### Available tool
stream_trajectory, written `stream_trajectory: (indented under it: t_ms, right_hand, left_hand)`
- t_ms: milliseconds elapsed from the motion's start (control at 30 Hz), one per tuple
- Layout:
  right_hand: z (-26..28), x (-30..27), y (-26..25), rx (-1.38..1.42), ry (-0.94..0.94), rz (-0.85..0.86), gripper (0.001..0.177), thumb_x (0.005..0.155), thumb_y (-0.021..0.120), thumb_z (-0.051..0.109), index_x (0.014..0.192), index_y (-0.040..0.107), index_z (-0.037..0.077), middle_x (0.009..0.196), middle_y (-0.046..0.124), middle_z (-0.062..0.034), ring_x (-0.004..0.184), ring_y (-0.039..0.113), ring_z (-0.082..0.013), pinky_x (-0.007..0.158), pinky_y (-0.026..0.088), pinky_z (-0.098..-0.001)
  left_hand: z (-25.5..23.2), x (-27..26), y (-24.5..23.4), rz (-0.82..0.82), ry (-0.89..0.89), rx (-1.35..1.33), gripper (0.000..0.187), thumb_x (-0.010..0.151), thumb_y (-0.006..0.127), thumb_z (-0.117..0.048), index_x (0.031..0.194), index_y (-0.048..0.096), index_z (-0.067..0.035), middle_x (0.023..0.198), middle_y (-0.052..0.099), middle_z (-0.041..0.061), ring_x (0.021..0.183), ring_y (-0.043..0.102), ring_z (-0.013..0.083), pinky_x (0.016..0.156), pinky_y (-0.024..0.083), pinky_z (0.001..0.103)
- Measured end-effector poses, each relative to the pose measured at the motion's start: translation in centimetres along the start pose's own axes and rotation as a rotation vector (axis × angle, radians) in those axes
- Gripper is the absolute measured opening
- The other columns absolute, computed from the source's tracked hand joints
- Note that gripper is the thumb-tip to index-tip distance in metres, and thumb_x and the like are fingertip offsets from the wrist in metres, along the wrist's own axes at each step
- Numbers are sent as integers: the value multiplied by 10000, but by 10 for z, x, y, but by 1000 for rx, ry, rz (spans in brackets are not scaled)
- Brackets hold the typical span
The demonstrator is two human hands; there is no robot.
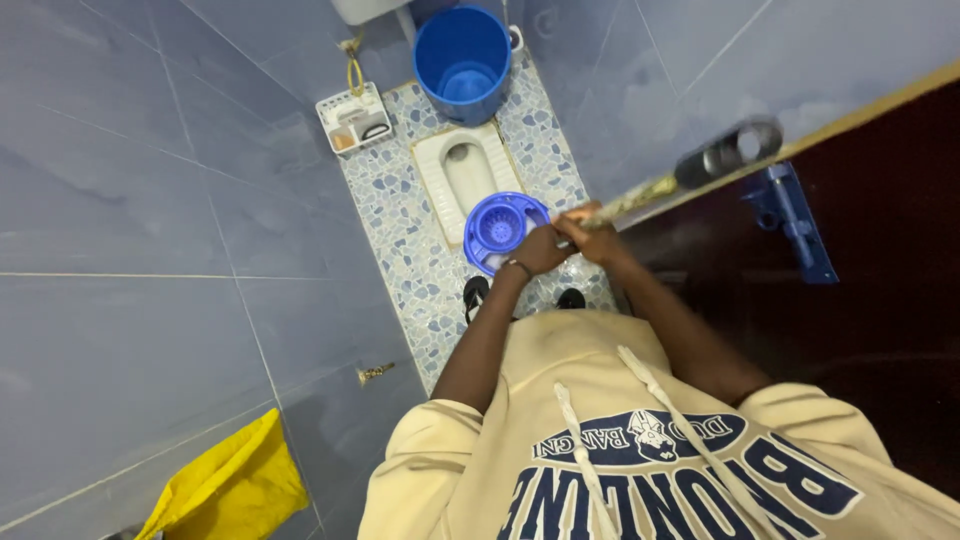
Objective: The person mops the tiled floor of a bathroom using a mop, scrubbing the area around a squat toilet and near a doorway.
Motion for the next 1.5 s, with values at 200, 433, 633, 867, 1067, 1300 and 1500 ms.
stream_trajectory:
  t_ms: [200,433,633,867,1067,1300,1500]
  right_hand:
    - [134,23,-33,164,-63,207,255,895,657,176,720,714,-1,630,680,-18,566,608,-100,544,491,-292]
    - [201,-1,-25,115,-135,189,384,975,632,162,622,563,29,570,515,32,539,439,-58,512,368,-283]
    - [237,-8,-5,87,-202,2,440,977,752,274,666,511,78,635,483,57,589,448,-48,530,384,-263]
    - [266,-15,16,38,-468,-86,309,974,765,302,894,614,44,782,555,53,707,483,-51,611,422,-264]
    - [283,-25,40,-62,-305,-139,494,983,719,332,611,522,74,545,471,49,514,439,-65,483,386,-297]
    - [294,-26,57,-41,-147,-58,542,959,675,333,560,434,56,487,422,5,437,387,-109,446,338,-348]
    - [313,-45,60,-116,-192,-181,588,985,674,302,512,440,44,448,396,-19,418,360,-134,457,339,-354]
  left_hand:
    - [-41,4,-30,-183,75,-139,370,879,717,-269,1148,688,-17,1079,761,183,1016,737,315,858,579,401]
    - [-53,4,-23,-427,62,-68,201,985,589,-160,1087,658,-1,1012,745,207,994,731,342,793,569,425]
    - [-78,-28,-53,-606,202,-214,233,997,577,-168,1158,566,1,1019,706,216,985,704,347,779,533,430]
    - [-101,-54,-104,-762,379,-453,226,1020,565,-138,1207,544,-13,928,611,76,860,606,218,750,516,383]
    - [-110,-86,-100,-846,458,-251,327,957,655,-166,1200,517,3,1016,604,120,957,604,251,827,509,392]
    - [-95,-108,-101,-714,413,-221,393,941,711,-232,1225,531,-28,1128,650,137,1073,663,298,928,531,421]
    - [-115,-121,-108,-651,477,-121,427,931,725,-242,1252,537,-32,1157,650,143,1117,657,313,943,517,431]
Point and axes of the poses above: each hand's wrist, its own x-axis towards the middle knuckle, its own y-axis out of the palm, z = x × y, the point moved 4 cm from there along x, towards the middle knuckle
